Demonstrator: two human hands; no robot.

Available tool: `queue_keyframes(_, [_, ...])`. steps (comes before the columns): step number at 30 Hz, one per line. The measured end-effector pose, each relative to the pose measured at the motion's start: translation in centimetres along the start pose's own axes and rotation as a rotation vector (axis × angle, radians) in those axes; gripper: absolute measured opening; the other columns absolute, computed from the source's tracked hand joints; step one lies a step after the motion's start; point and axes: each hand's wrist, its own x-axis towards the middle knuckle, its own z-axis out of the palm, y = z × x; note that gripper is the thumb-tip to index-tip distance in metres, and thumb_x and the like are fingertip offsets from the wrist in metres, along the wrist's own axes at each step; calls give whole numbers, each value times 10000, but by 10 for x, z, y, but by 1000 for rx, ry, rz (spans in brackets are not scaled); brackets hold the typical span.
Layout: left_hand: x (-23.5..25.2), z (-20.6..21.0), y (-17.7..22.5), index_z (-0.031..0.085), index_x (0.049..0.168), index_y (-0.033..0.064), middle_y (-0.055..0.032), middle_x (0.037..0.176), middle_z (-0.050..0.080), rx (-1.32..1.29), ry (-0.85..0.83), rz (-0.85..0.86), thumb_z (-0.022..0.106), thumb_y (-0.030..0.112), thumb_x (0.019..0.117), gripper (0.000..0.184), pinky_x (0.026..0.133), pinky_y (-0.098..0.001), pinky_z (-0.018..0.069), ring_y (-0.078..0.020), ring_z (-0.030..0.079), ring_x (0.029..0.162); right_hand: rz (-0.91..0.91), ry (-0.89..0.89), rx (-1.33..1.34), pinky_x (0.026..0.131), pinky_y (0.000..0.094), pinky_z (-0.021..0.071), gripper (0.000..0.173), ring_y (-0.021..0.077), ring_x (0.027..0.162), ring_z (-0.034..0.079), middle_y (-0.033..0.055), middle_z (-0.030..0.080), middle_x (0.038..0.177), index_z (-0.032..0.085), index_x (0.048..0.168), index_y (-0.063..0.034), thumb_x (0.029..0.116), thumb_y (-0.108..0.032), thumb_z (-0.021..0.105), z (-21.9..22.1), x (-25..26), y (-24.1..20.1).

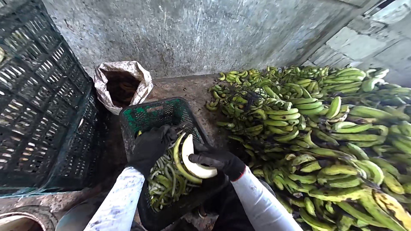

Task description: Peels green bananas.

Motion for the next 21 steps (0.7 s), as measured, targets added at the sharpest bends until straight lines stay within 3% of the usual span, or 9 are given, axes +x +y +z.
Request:
queue_keyframes(3, [3,-4,1,565,1438,247,-181,1249,684,-23,-50,-180,437,423,1090,412,894,-684,513,-434,677,1092,-30,189,159,903,276,565,597,85,1030,658,65,649,1212,414,1461,-41,946,-239,643,5,3,8])
queue_keyframes(7, [-4,-11,17,558,1450,221,-192,1259,673,-174,-48,-151,424,443,1092,442,950,-668,482,-414,655,1137,-202,498,473,871,363,581,472,176,960,678,125,682,1083,544,1320,-1,962,-297,625,4,21,27])
queue_keyframes(12, [-11,0,16,543,1468,227,-144,1281,673,-348,-2,-39,416,441,1088,454,1000,-587,491,-325,654,1167,-438,449,810,832,394,593,296,182,905,690,105,694,986,611,1170,-69,981,-287,542,-3,31,32])
queue_keyframes(15, [-16,13,15,525,1489,228,-104,1313,661,-440,44,85,423,543,1045,553,1020,-524,501,-255,645,1182,-567,398,1004,776,386,602,330,169,878,696,58,704,950,662,1076,-157,1001,-432,496,-12,35,28])
queue_keyframes(18, [-21,29,21,557,1478,199,-132,1310,664,-383,144,267,355,706,989,733,1051,-544,480,-289,625,1223,-662,449,1224,726,389,603,503,180,860,689,47,694,959,661,1060,-165,1042,-548,336,-20,39,26])
queue_keyframes(21, [-25,38,29,621,1417,169,-173,1244,693,-291,305,404,360,734,978,762,1038,-580,481,-350,637,1202,-691,500,1455,700,383,611,508,163,827,706,29,704,903,649,1021,-167,1065,-520,286,-22,38,24])
